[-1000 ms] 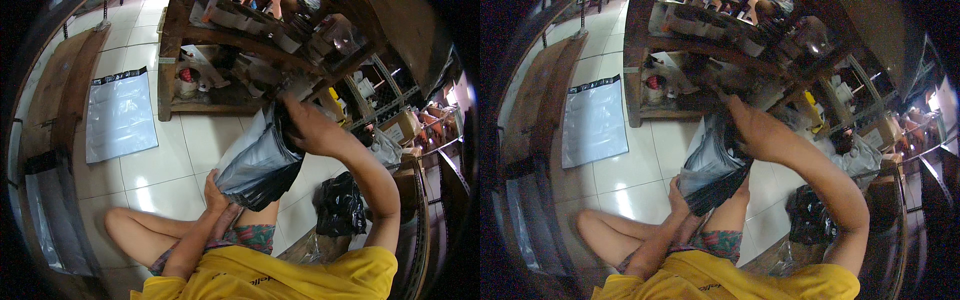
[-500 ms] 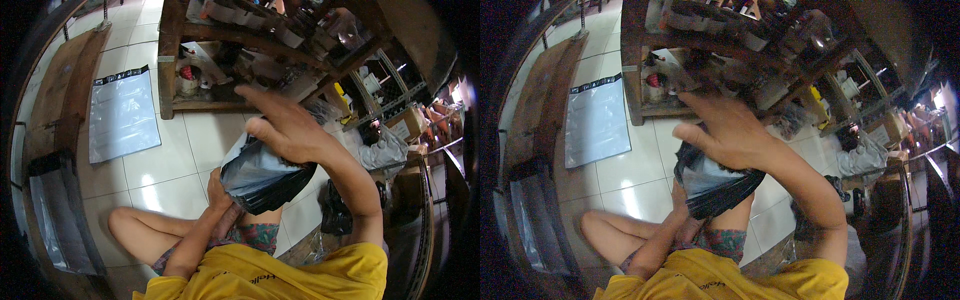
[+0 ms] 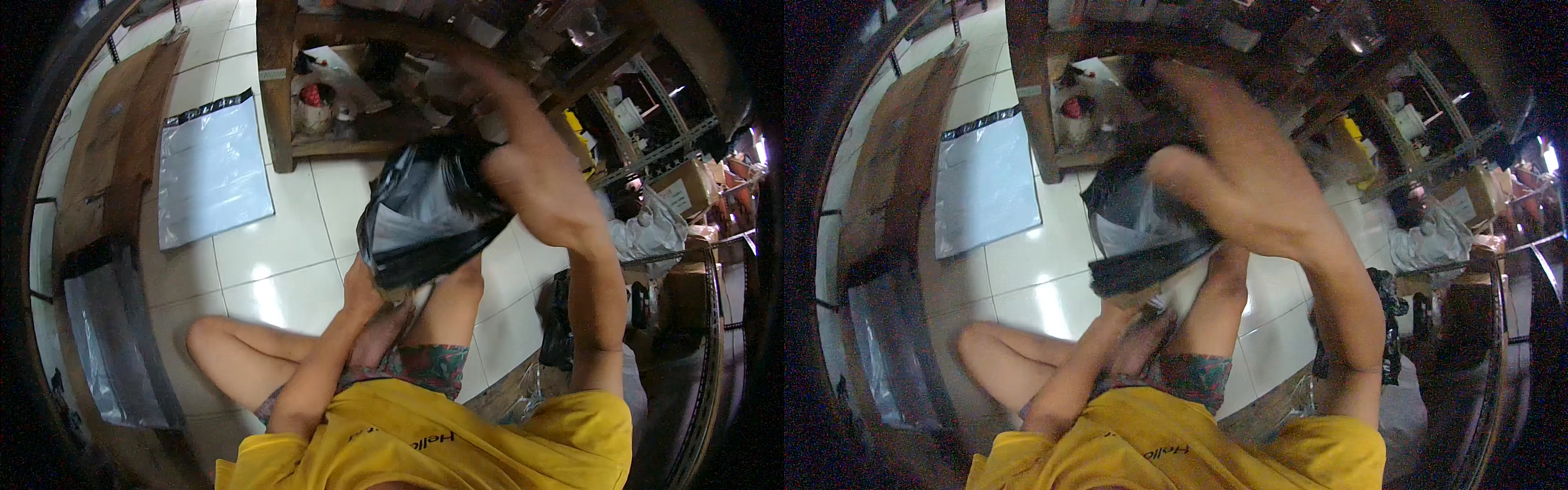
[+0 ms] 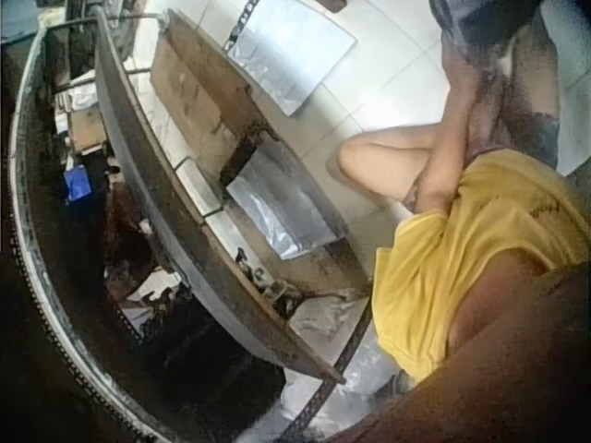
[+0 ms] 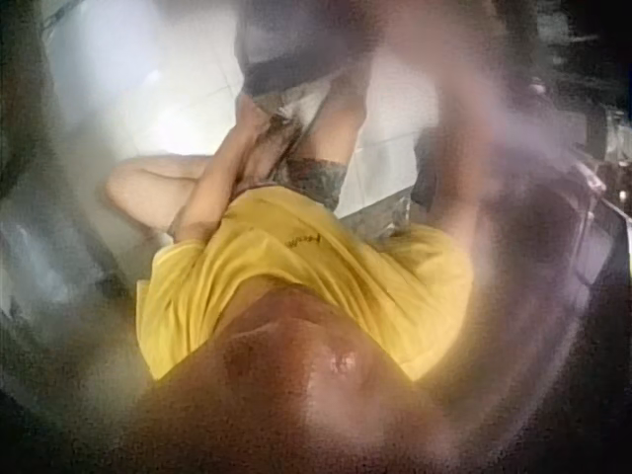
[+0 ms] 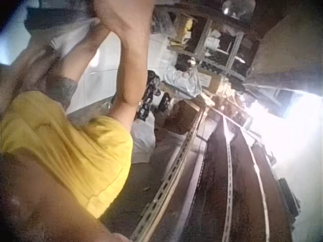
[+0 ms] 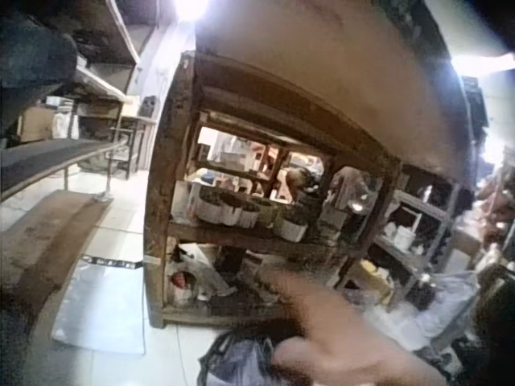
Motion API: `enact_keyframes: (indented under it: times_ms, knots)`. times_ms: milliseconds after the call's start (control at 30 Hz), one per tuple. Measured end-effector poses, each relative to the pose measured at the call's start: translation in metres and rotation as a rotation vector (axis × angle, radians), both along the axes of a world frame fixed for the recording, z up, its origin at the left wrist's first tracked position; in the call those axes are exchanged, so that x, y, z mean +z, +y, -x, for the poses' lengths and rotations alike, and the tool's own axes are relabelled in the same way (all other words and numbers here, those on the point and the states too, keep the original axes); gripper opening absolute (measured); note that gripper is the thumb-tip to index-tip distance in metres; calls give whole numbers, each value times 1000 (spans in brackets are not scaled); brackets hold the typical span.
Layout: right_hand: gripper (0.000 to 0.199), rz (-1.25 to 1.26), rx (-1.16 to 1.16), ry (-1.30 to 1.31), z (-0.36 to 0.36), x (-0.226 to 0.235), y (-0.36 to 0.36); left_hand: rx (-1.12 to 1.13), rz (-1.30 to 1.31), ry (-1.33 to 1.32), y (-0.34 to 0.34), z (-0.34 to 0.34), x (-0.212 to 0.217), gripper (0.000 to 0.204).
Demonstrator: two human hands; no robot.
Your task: The person sits on the floor and repeatedly folds white poly mailers, then rolls them into a tight cylinder. They handle the mailers one by one, smoothing and folding them before rolling them up and stacking the rolled bundles.
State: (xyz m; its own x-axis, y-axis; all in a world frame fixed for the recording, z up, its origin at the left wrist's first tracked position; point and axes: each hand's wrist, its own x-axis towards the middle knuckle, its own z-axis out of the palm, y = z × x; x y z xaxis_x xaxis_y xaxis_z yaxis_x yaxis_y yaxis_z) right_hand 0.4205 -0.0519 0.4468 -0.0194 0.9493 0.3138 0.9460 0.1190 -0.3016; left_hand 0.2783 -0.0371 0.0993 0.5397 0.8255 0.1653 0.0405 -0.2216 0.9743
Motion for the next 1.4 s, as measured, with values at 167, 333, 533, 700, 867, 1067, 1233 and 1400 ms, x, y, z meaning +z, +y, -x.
enact_keyframes:
  times_ms: [167,333,533,700,867,1067,1233,1400]
  knots:
    - [54,-309,71,313,-31,-12,-3,-33,-393,247,25,-12,-68,45]
    - [61,-355,-241,719,-83,-141,-18,-35,-302,279,45,9,25,47]
    - [78,201,-247,1363,5,-323,-5,-106,-277,591,60,23,89,71]
    - [86,271,-276,1777,42,-384,8,-175,-307,864,48,1,34,81]
    - [84,322,-291,1924,20,-410,-9,-213,-312,891,34,-16,8,80]
    - [80,211,-584,1914,9,-401,-28,-421,-355,981,17,-24,-3,69]
    - [63,310,-667,1634,-20,-458,-45,-393,-421,1062,-6,-20,-31,64]
    - [52,427,-893,1297,-22,-469,-39,-332,-525,1052,-8,-19,-60,61]
